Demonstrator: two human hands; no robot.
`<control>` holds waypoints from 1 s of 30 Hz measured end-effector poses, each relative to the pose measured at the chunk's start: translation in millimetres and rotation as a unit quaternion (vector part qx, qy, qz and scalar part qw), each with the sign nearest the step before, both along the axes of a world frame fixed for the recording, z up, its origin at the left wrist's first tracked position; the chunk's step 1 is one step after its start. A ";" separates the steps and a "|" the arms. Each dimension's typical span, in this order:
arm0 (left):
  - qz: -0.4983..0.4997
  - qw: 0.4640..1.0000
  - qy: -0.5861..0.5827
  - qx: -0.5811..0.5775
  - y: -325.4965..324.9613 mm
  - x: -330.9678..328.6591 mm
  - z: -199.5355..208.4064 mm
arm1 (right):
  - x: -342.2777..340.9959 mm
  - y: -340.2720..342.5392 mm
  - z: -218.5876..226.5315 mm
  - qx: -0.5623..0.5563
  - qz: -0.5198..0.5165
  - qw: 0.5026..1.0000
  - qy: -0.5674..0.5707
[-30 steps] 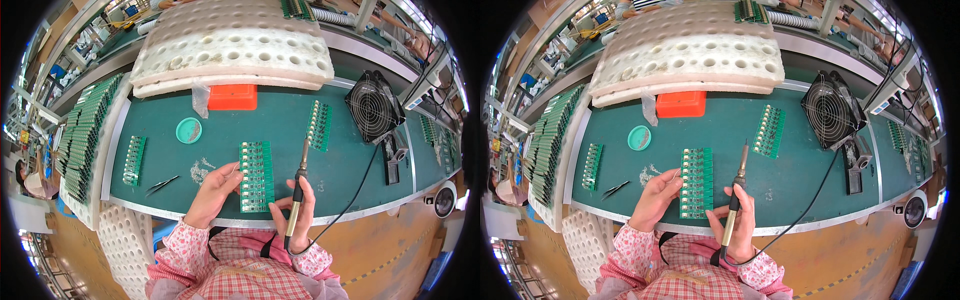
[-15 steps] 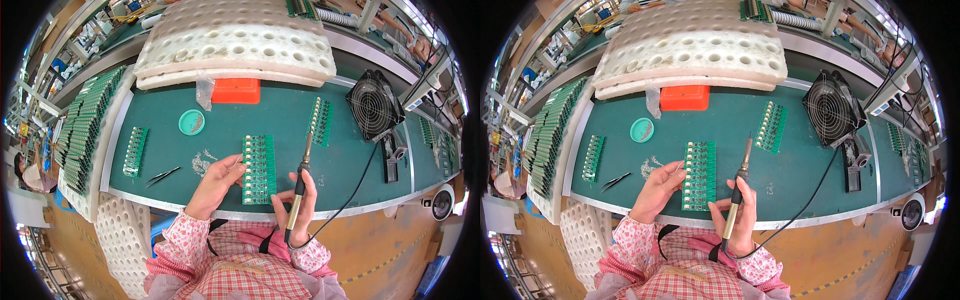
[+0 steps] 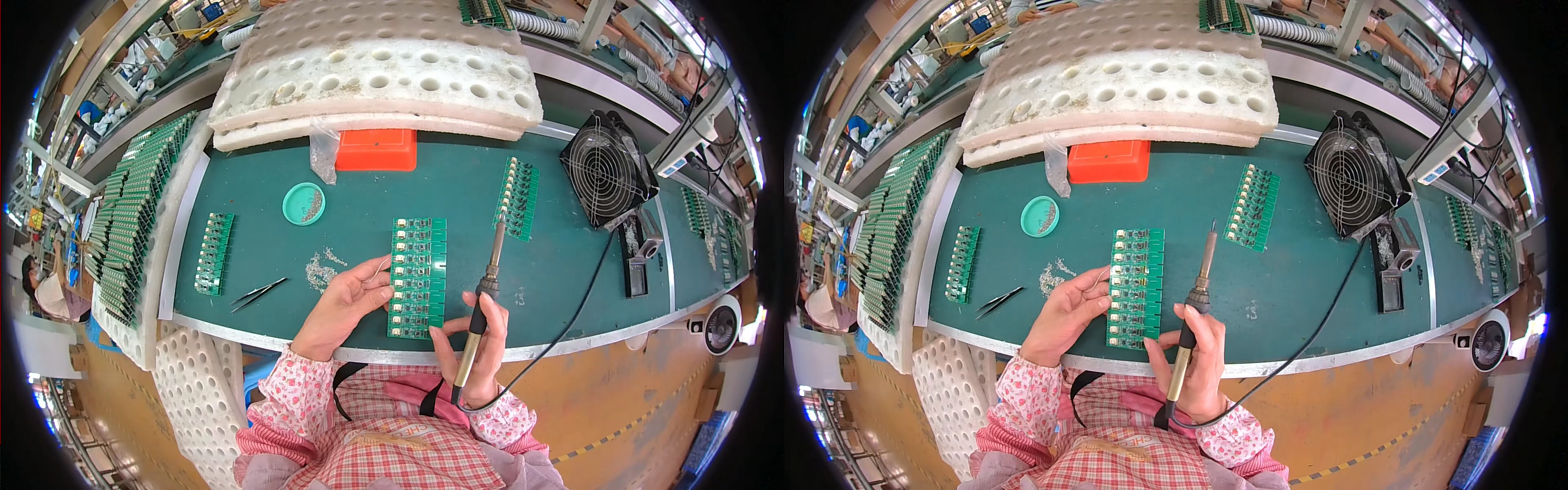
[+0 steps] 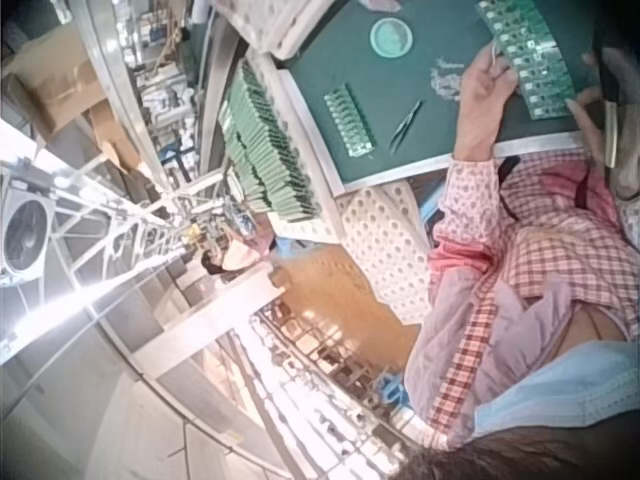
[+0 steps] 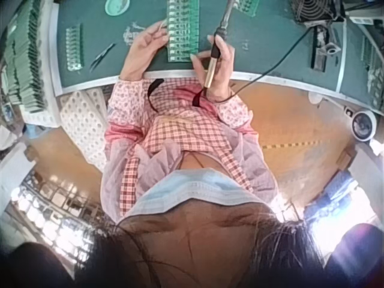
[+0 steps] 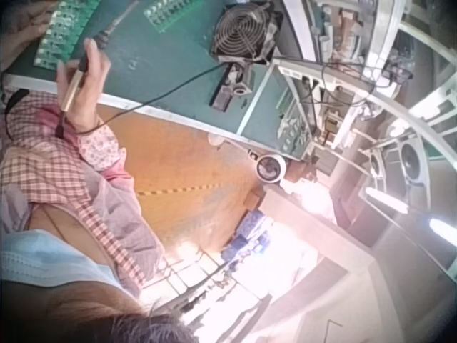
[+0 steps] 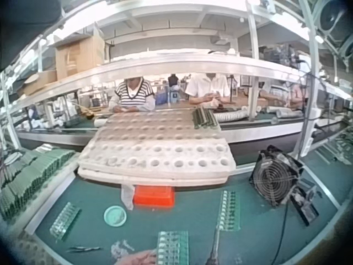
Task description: The person solders electronic components onto circuit board strips using a soldering iron, solder wire, and tweezers.
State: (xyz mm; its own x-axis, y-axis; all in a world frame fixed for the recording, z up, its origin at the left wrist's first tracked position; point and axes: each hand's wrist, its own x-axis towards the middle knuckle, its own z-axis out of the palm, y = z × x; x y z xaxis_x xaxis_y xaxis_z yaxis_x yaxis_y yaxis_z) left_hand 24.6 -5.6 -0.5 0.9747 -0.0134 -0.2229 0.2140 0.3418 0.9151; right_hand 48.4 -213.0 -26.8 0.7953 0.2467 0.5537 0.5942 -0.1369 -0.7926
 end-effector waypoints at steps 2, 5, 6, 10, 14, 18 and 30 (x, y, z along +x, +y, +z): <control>-0.001 1.000 0.004 0.000 -0.2 0.1 1.7 | 1.6 -1.0 0.5 -0.050 -0.016 0.996 -0.068; -0.003 1.000 0.010 0.004 1.3 -0.5 0.0 | 1.6 0.7 1.8 -0.045 -0.019 0.993 -0.105; -0.002 1.000 0.011 0.004 1.2 -0.8 0.1 | 1.2 1.0 1.8 -0.046 -0.018 0.993 -0.104; -0.002 1.000 0.010 0.003 0.9 -1.7 1.1 | 0.7 0.7 1.1 -0.051 -0.018 0.991 -0.120; 0.000 1.000 0.012 0.010 -0.9 -2.0 2.7 | -0.1 0.2 1.1 -0.047 -0.014 0.993 -0.108; 0.005 0.997 0.041 0.072 -7.1 -8.1 16.4 | -2.9 -8.3 2.2 -0.048 -0.005 0.999 0.015; 0.111 0.819 -0.123 0.549 -15.6 -31.1 8.0 | 13.2 -41.1 23.8 -0.179 -0.031 0.977 -0.115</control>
